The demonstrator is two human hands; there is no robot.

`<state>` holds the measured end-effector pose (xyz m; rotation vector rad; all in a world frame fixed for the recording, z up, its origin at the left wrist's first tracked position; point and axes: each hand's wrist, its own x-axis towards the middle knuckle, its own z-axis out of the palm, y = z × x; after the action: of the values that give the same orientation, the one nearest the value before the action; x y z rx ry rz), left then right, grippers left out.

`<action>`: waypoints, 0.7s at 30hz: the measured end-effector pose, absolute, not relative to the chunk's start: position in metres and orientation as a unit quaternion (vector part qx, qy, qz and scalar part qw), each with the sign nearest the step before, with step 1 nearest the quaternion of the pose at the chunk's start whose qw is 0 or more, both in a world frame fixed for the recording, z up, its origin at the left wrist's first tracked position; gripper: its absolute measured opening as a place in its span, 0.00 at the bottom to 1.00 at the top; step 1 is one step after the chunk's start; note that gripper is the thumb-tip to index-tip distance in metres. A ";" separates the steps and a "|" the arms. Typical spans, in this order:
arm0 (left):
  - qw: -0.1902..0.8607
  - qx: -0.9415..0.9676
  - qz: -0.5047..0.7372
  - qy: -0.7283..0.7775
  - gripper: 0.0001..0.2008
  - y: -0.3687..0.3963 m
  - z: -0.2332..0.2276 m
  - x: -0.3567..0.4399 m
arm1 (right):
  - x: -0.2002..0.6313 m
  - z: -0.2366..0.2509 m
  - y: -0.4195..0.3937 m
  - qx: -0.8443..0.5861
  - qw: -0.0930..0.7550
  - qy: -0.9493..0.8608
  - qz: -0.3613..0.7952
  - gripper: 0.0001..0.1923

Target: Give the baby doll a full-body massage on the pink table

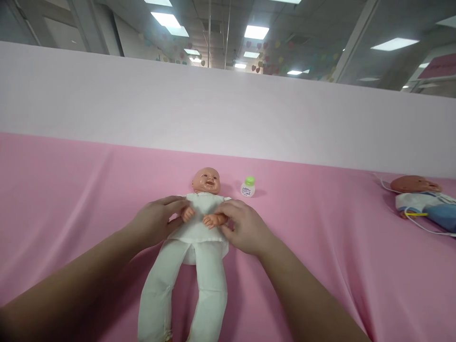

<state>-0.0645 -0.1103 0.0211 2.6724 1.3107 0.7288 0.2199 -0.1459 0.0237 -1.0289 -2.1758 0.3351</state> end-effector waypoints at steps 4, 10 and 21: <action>-0.025 0.914 0.148 0.377 0.22 -0.110 0.018 -0.062 | 0.215 0.020 -0.143 -0.369 0.313 -0.869 0.109 0.13; 0.021 0.893 0.201 0.402 0.20 -0.108 0.017 -0.066 | 0.211 0.019 -0.143 -0.383 0.306 -0.866 0.096 0.16; 0.407 0.585 0.475 0.516 0.23 -0.058 0.005 -0.113 | 0.274 -0.009 -0.097 -0.638 0.527 -0.483 0.286 0.15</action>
<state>-0.1125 -0.0580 0.0050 1.4757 1.3022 1.1965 0.2744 -0.0970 -0.0092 -1.5256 -1.1537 0.6845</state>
